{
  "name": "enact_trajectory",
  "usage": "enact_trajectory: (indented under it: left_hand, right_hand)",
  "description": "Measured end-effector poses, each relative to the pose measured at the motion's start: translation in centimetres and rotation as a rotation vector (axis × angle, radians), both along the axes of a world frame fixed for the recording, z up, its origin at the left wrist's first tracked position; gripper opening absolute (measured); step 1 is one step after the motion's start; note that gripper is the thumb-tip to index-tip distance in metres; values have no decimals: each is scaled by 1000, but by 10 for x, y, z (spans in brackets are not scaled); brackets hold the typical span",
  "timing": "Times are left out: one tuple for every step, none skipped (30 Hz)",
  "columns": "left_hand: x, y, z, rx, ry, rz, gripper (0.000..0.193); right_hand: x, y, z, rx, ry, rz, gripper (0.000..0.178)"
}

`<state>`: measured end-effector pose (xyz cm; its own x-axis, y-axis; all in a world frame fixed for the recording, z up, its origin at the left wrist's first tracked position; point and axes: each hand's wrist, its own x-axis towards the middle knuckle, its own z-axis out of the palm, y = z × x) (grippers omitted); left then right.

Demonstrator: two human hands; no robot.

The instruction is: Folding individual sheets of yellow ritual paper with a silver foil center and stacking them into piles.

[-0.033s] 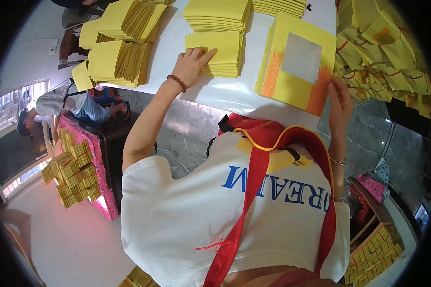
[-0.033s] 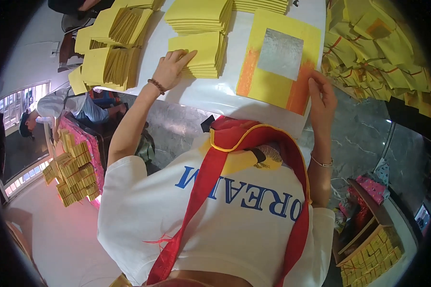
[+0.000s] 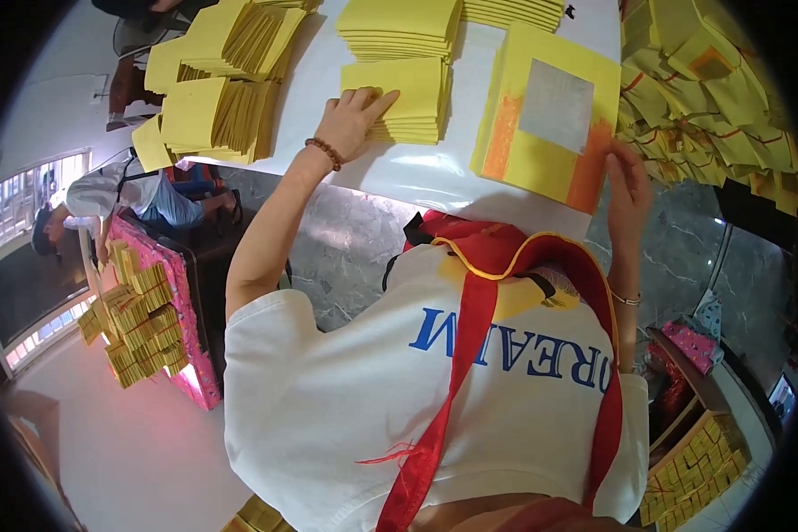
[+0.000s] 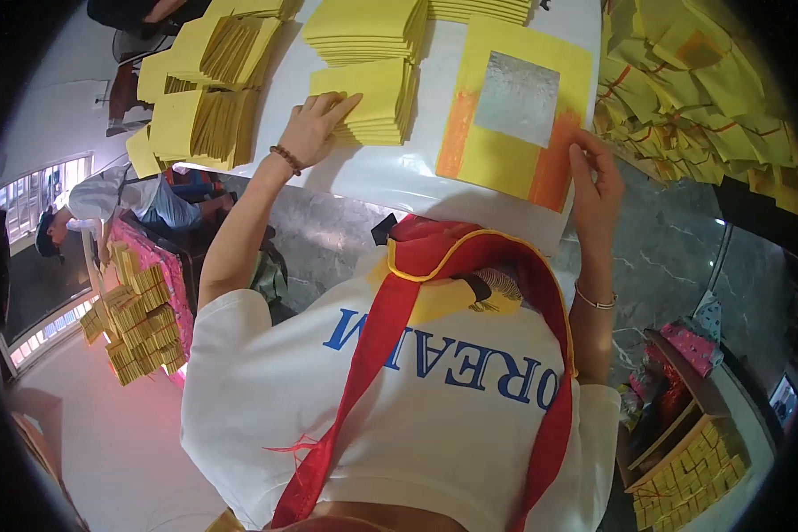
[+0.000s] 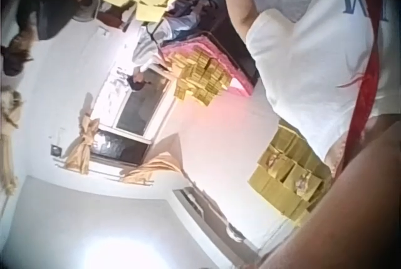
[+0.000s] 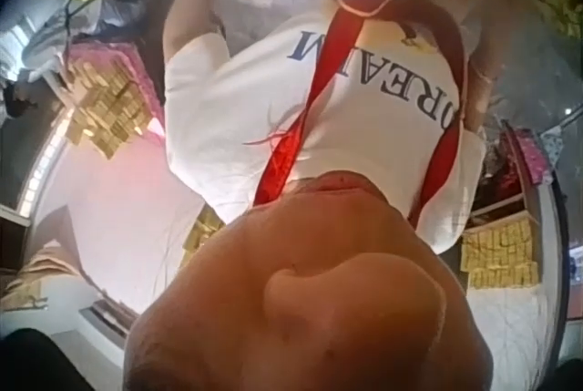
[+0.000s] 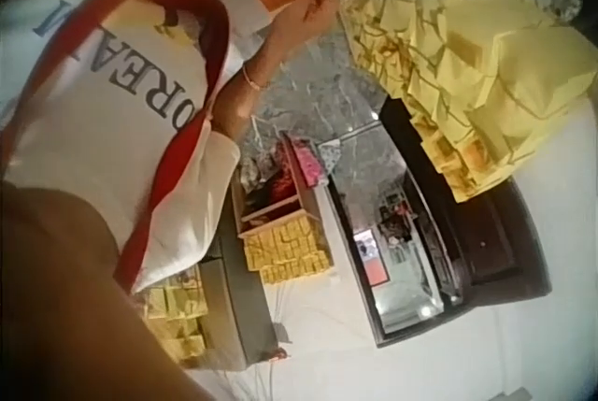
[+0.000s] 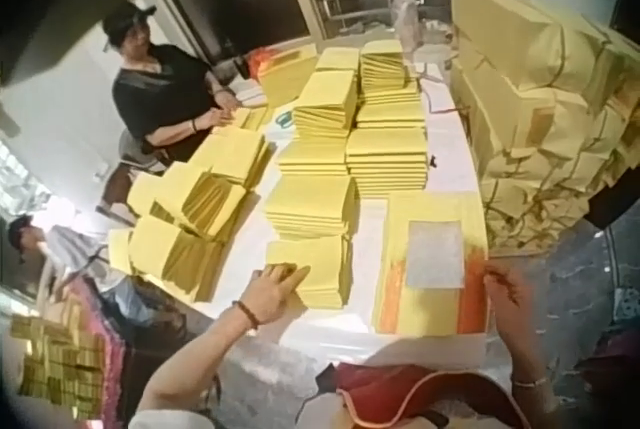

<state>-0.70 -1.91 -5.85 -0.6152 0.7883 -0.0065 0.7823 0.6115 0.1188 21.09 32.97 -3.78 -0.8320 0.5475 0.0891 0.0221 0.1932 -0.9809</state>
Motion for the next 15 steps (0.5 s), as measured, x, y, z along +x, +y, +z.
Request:
enact_trajectory:
  left_hand:
    - [-2,4,14,-57,-53,-37,62]
    - [-1,5,23,-51,-63,-54,62]
    - [0,5,30,-47,0,-57,62]
    - [3,9,36,-39,62,-59,61]
    - [6,18,42,-29,51,-84,61]
    - [9,27,47,14,112,-73,59]
    - [11,34,53,55,177,-60,56]
    - [16,44,59,61,170,-80,56]
    - [26,61,64,152,76,-114,52]
    - [39,75,67,241,-19,-139,48]
    - [53,91,66,338,-61,-275,43]
    - [67,106,66,433,-104,-409,38]
    - [77,117,62,434,-111,-421,38]
    - [85,125,58,397,-77,-495,36]
    - [89,130,55,359,-42,-569,35]
  right_hand:
    - [1,0,1,4,-6,-17,23]
    - [0,-1,1,142,21,-13,21]
    - [-1,-1,1,281,45,-9,20]
    - [-3,1,3,290,32,-25,20]
    - [-6,3,6,439,60,30,19]
    - [-7,5,6,588,86,90,17]
    - [-8,7,4,594,71,70,17]
    - [-8,8,0,636,48,104,16]
    - [-7,9,-3,676,24,139,14]
    - [-7,8,-4,679,15,129,14]
    - [-7,8,-6,718,5,107,14]
    - [-6,7,-6,756,-4,87,14]
    - [-5,7,-8,756,-13,77,14]
    - [-6,7,-10,628,-9,102,14]
    - [-5,7,-11,501,-5,126,14]
